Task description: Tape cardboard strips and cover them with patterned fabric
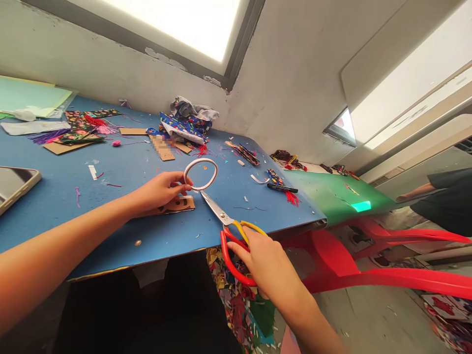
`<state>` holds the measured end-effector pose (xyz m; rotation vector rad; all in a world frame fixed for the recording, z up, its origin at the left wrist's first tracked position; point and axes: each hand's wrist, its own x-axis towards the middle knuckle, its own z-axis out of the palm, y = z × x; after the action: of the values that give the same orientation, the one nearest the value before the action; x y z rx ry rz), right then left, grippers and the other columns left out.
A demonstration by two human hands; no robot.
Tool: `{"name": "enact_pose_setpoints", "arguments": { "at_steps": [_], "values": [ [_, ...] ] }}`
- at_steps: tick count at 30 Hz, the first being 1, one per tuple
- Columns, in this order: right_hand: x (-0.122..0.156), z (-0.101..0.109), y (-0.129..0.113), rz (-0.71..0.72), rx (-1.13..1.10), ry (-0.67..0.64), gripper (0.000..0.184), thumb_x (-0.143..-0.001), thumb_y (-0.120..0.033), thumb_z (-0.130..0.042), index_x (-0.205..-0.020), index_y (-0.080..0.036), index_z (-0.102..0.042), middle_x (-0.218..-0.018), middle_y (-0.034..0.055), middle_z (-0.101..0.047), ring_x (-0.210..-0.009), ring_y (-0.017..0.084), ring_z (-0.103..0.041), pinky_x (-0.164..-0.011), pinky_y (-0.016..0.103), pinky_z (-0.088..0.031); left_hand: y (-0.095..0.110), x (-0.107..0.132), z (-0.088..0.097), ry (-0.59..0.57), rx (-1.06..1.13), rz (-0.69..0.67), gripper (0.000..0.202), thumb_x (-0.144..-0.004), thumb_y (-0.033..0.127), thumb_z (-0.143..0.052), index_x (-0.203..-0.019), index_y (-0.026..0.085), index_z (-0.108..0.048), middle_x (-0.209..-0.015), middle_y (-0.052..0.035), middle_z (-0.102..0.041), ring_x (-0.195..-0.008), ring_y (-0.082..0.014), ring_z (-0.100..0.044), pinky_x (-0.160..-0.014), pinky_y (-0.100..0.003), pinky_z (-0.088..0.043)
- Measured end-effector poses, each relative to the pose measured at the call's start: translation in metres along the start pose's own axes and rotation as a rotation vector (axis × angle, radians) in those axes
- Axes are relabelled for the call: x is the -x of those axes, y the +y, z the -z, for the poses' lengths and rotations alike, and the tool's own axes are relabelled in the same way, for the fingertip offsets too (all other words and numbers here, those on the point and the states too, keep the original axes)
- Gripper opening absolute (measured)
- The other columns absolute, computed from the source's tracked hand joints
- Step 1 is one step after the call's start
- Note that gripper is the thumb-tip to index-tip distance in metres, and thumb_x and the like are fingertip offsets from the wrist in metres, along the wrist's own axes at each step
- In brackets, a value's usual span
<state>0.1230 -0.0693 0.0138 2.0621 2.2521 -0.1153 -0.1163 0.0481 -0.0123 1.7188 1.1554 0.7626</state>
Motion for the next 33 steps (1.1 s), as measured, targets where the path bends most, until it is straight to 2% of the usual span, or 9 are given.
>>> {"name": "enact_pose_setpoints", "arguments": {
  "at_steps": [4,7,12,16,20,24,27,29,33],
  "values": [
    [-0.015,0.001,0.015,-0.054,-0.039,0.07,0.031,-0.092,-0.044,-0.046,-0.105,-0.019,-0.059,-0.089,0.007,-0.069,-0.084,0.029,-0.066,-0.063,0.033,-0.045,0.004,0.002,-0.002,0.008,-0.019,0.002,0.031,-0.082,0.045,-0.049,-0.096,0.018,-0.056,-0.088,-0.0059,-0.065,-0.088,-0.0205,-0.064,-0.066,-0.032,-0.057],
    [-0.033,-0.002,0.03,-0.074,-0.06,0.132,0.033,-0.093,-0.042,-0.042,-0.105,-0.017,-0.06,-0.096,0.0093,-0.068,-0.087,0.028,-0.065,-0.066,0.034,-0.045,0.007,0.002,-0.003,0.013,-0.11,-0.022,0.027,-0.085,0.042,-0.043,-0.094,0.019,-0.053,-0.092,-0.0068,-0.066,-0.085,-0.0202,-0.065,-0.064,-0.031,-0.055],
    [-0.055,-0.013,0.049,-0.095,-0.099,0.195,0.037,-0.093,-0.039,-0.038,-0.116,-0.015,-0.057,-0.113,0.012,-0.063,-0.1,0.028,-0.061,-0.076,0.036,-0.046,0.009,0.004,-0.007,0.03,-0.414,-0.111,0.022,-0.088,0.038,-0.039,-0.099,0.025,-0.053,-0.084,-0.0016,-0.068,-0.076,-0.0198,-0.064,-0.069,-0.03,-0.046],
    [-0.06,-0.015,0.056,-0.1,-0.157,0.239,0.038,-0.093,-0.037,-0.036,-0.116,-0.015,-0.058,-0.109,0.0121,-0.063,-0.095,0.028,-0.062,-0.076,0.038,-0.047,0.013,0.003,-0.012,0.028,-0.648,-0.154,0.023,-0.089,0.036,-0.037,-0.099,0.025,-0.055,-0.087,-0.0035,-0.069,-0.074,-0.0218,-0.063,-0.062,-0.027,-0.041],
    [-0.064,-0.007,0.061,-0.07,-0.261,0.31,0.034,-0.093,-0.037,-0.038,-0.109,-0.016,-0.06,-0.109,0.0094,-0.063,-0.097,0.027,-0.06,-0.08,0.038,-0.046,0.014,0.001,-0.018,0.009,-0.804,-0.189,0.024,-0.092,0.035,-0.035,-0.103,0.026,-0.054,-0.094,-0.0047,-0.07,-0.074,-0.0241,-0.066,-0.056,-0.027,-0.037],
    [-0.068,0.002,0.057,0.119,-0.502,0.344,0.032,-0.09,-0.039,-0.045,-0.111,-0.019,-0.058,-0.108,0.0067,-0.063,-0.096,0.02,-0.06,-0.085,0.031,-0.046,0.013,0.002,-0.021,0.003,-0.878,-0.205,0.026,-0.094,0.035,-0.033,-0.109,0.026,-0.053,-0.096,-0.0045,-0.071,-0.077,-0.0249,-0.067,-0.055,-0.027,-0.037],
    [-0.07,0.007,0.045,0.351,-0.679,0.294,0.04,-0.084,-0.037,-0.059,-0.119,-0.02,-0.053,-0.114,0.0059,-0.06,-0.103,0.019,-0.057,-0.09,0.031,-0.044,0.012,0.004,-0.023,0.005,-0.899,-0.204,0.025,-0.094,0.033,-0.034,-0.109,0.026,-0.053,-0.1,-0.0058,-0.07,-0.076,-0.0254,-0.067,-0.053,-0.028,-0.037],
    [-0.072,0.01,0.038,0.453,-0.717,0.25,0.041,-0.082,-0.033,-0.063,-0.12,-0.021,-0.053,-0.115,0.004,-0.06,-0.104,0.017,-0.056,-0.091,0.028,-0.043,0.012,0.005,-0.024,-0.003,-0.893,-0.205,0.023,-0.093,0.028,-0.036,-0.108,0.026,-0.054,-0.101,-0.0055,-0.07,-0.074,-0.0246,-0.067,-0.052,-0.028,-0.036],
    [-0.081,0.013,0.032,0.517,-0.766,0.229,0.019,-0.089,-0.03,-0.054,-0.102,-0.022,-0.065,-0.096,0.0009,-0.067,-0.088,0.016,-0.06,-0.081,0.027,-0.044,0.013,0.008,-0.027,-0.012,-0.81,-0.195,0.019,-0.088,0.023,-0.043,-0.101,0.025,-0.057,-0.091,-0.0039,-0.071,-0.073,-0.0217,-0.067,-0.055,-0.026,-0.037]
  ]
}}
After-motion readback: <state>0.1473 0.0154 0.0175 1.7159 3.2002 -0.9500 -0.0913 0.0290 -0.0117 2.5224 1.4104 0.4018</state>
